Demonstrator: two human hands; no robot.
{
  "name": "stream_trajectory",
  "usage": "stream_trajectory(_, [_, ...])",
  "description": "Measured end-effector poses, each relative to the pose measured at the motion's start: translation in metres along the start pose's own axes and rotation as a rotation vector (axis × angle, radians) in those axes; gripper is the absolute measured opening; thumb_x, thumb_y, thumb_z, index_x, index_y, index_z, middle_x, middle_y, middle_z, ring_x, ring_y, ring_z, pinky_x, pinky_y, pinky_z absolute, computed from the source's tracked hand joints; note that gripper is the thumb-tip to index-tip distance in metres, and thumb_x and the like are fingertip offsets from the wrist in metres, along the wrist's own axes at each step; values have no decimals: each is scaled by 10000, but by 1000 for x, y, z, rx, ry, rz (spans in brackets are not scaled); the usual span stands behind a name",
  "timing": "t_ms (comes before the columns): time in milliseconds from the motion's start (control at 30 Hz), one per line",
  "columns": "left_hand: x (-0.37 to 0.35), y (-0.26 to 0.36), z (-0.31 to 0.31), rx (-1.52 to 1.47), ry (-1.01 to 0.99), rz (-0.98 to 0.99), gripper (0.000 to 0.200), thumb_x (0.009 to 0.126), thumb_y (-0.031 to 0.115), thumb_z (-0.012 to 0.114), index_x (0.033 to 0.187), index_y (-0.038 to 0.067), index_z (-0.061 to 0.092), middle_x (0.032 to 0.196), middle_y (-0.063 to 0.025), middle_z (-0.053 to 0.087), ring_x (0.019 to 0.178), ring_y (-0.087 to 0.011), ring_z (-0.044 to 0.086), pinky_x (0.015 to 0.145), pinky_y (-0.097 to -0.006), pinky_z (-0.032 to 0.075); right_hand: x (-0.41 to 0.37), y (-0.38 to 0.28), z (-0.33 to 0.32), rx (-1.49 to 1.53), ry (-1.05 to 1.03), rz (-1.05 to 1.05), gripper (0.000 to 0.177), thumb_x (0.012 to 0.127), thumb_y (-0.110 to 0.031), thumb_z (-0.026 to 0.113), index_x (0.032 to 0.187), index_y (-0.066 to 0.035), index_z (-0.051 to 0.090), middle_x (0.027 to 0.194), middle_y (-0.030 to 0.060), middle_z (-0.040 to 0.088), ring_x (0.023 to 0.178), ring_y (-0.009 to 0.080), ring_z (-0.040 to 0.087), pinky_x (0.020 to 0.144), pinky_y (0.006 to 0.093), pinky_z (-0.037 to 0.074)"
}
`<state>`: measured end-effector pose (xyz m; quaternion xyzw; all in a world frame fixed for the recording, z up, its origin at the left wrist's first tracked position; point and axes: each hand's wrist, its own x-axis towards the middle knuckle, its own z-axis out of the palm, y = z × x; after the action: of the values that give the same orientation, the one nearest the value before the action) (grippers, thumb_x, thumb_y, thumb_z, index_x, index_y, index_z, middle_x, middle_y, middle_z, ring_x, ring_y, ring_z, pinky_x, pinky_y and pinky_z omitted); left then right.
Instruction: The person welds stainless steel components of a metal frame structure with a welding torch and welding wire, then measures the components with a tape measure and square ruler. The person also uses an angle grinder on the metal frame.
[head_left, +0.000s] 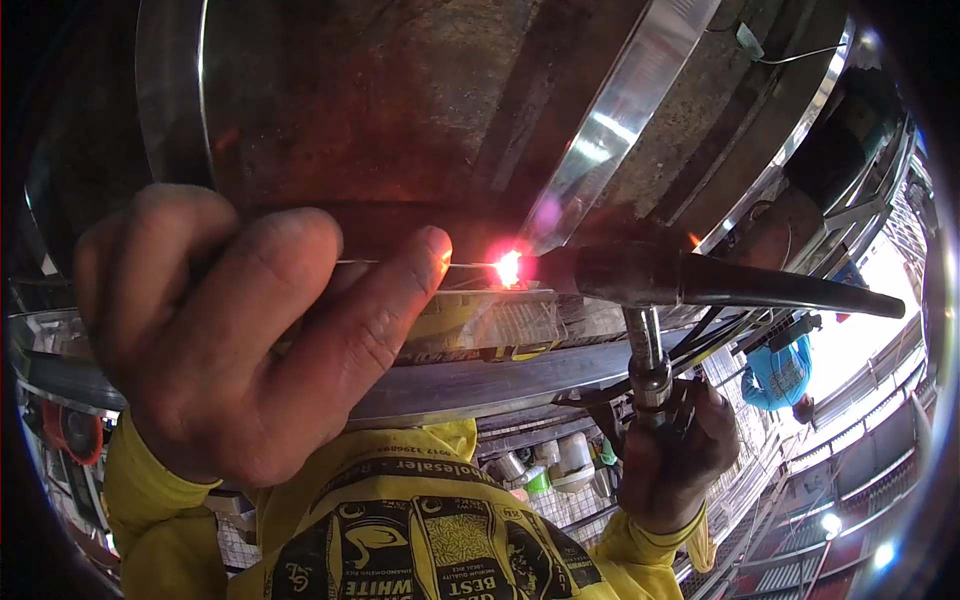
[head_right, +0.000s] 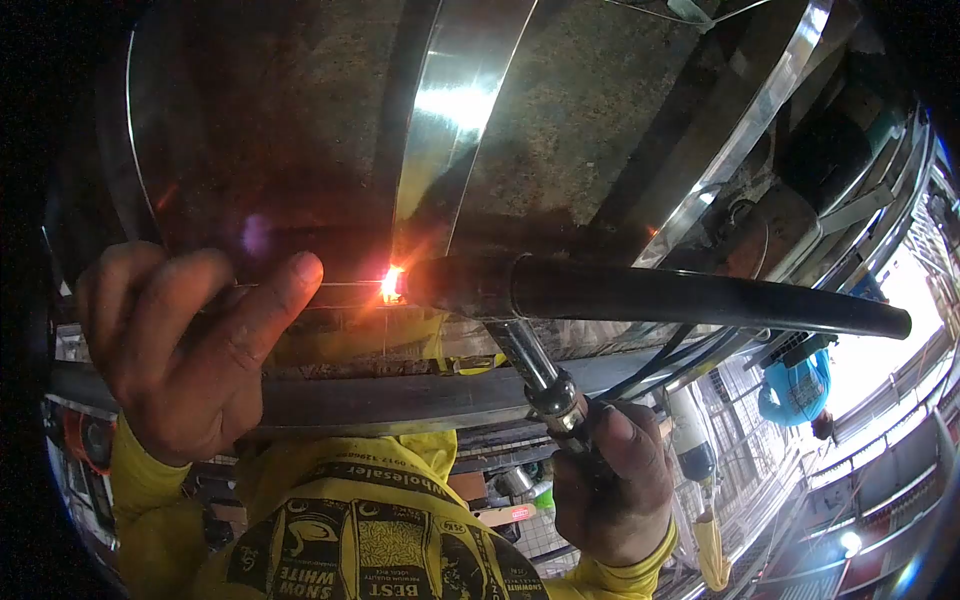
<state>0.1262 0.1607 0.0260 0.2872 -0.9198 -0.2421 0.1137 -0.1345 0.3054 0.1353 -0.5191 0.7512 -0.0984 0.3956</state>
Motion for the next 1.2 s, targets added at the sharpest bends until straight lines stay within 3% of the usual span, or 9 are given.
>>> stream_trajectory(167, [-7,-2,-7,-8,-17,-6,348,797,123,642,1117,191,758,826,-8,574,743,-193,458,676,-338,372,-2,-10,6,-49,-27,1,587,830,43,634,1372,-101,460,978,176,637,751,231,646,615,324,517])
stream_trajectory(267, [-6,6,-9,-39,-13,-169,348,744,160,664,1075,179,769,845,-15,610,741,-193,490,689,-346,387,-7,3,-5,-50,-97,-7,585,846,24,637,1380,-103,436,969,180,638,745,250,656,608,345,522])
stream_trajectory(400, [0,2,-5,4,22,-26,358,762,102,643,1079,208,772,813,-15,584,719,-191,470,672,-330,389,-10,2,-3,78,-66,70,657,789,94,611,1387,-108,432,978,176,635,722,231,621,615,323,495])
stream_trajectory(1000, [-22,-3,-24,31,-48,33,346,836,134,643,1160,200,745,779,7,530,755,-185,426,681,-345,352,-13,-23,11,10,-1,-17,632,805,62,649,1380,-99,441,978,182,638,748,229,635,634,327,506])
stream_trajectory(1100, [-23,8,-15,18,-44,35,339,813,159,673,1144,169,748,783,-11,542,757,-192,449,686,-352,354,-22,-12,12,-36,-12,-13,609,825,38,658,1376,-96,436,972,188,638,738,234,637,620,327,515])
stream_trajectory(1200, [-13,26,-3,-73,61,-110,408,700,213,749,1087,82,750,817,-61,601,749,-218,501,686,-356,370,-26,7,-5,-24,-96,42,591,844,24,661,1375,-104,434,995,199,634,732,249,641,611,328,524])
